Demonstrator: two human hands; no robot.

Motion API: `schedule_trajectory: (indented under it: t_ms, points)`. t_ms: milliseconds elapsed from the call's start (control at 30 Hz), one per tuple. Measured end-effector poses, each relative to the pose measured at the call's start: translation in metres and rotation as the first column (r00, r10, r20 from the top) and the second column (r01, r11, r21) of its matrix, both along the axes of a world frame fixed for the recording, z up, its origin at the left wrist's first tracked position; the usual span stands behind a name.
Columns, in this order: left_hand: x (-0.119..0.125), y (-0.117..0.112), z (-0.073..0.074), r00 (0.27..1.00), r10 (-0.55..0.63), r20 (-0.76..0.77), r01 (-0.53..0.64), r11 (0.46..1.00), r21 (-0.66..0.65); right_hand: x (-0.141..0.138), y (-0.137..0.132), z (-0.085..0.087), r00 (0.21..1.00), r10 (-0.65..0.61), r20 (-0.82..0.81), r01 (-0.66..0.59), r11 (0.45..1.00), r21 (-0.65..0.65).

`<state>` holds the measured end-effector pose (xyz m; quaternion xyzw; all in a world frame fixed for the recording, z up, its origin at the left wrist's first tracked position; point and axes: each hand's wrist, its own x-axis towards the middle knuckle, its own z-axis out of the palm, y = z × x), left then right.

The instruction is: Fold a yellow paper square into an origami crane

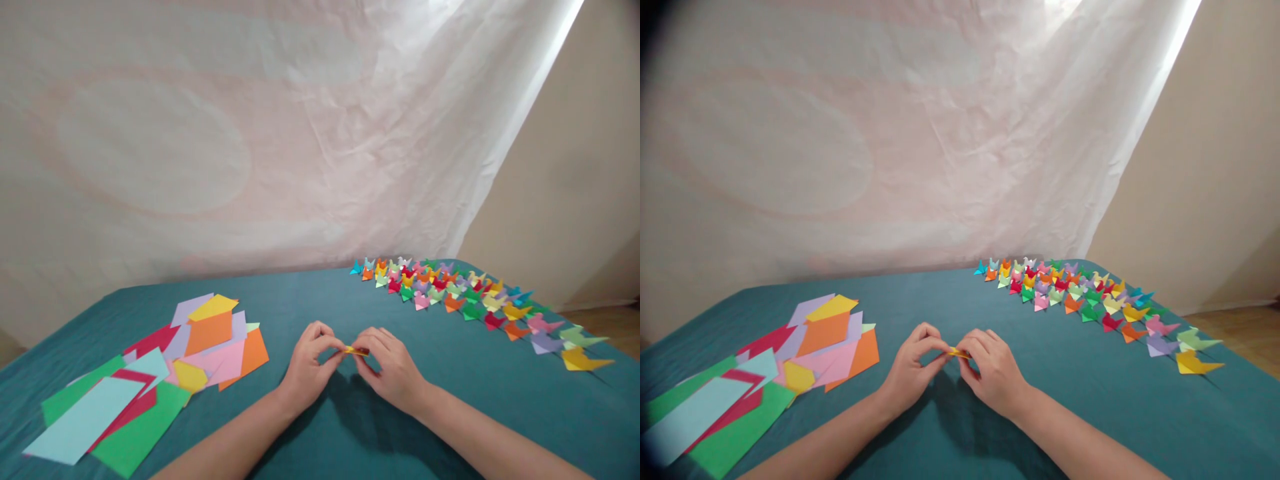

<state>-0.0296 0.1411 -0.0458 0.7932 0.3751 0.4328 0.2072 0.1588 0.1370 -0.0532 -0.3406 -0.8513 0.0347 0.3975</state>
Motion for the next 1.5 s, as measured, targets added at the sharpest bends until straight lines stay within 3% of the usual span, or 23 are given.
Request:
schedule_trajectory:
  t_ms: [133, 333, 533, 667, 900, 1067, 1300, 1500]
  points:
    - [0.000, 0.002, 0.001, 0.997, -0.010, 0.071, 0.012, 0.999, -0.032, 0.003, 0.004, 0.001, 0.999, 0.006, -0.054, -0.005, 1.000, 0.021]
    - [0.000, 0.002, -0.006, 0.999, -0.035, -0.036, 0.036, 0.999, 0.006, 0.005, 0.007, 0.001, 0.990, -0.032, 0.140, -0.001, 0.973, 0.231]
    - [0.001, 0.002, -0.009, 0.992, -0.035, -0.121, 0.028, 0.998, -0.052, 0.004, 0.006, -0.007, 0.924, -0.135, 0.357, 0.035, 0.962, 0.272]
    - [0.000, 0.003, -0.011, 0.973, -0.030, -0.228, 0.009, 0.996, -0.093, 0.004, 0.006, -0.010, 0.893, -0.133, 0.429, 0.018, 0.965, 0.261]
    - [-0.001, 0.003, -0.011, 0.929, -0.035, -0.370, 0.012, 0.998, -0.065, 0.005, 0.005, -0.007, 0.883, -0.072, 0.464, 0.011, 0.991, 0.133]
    - [-0.002, 0.004, -0.010, 0.917, -0.043, -0.396, 0.015, 0.997, -0.073, 0.008, 0.006, -0.006, 0.911, -0.015, 0.411, 0.040, 0.998, -0.052]
    - [-0.004, 0.010, -0.007, 0.930, -0.095, -0.355, 0.034, 0.984, -0.173, 0.016, 0.014, -0.006, 0.980, 0.104, 0.172, -0.040, 0.939, -0.341]
    - [0.000, 0.013, -0.006, 0.937, -0.082, -0.339, 0.010, 0.978, -0.208, 0.015, 0.022, -0.010, 0.996, 0.080, 0.043, -0.052, 0.890, -0.453]
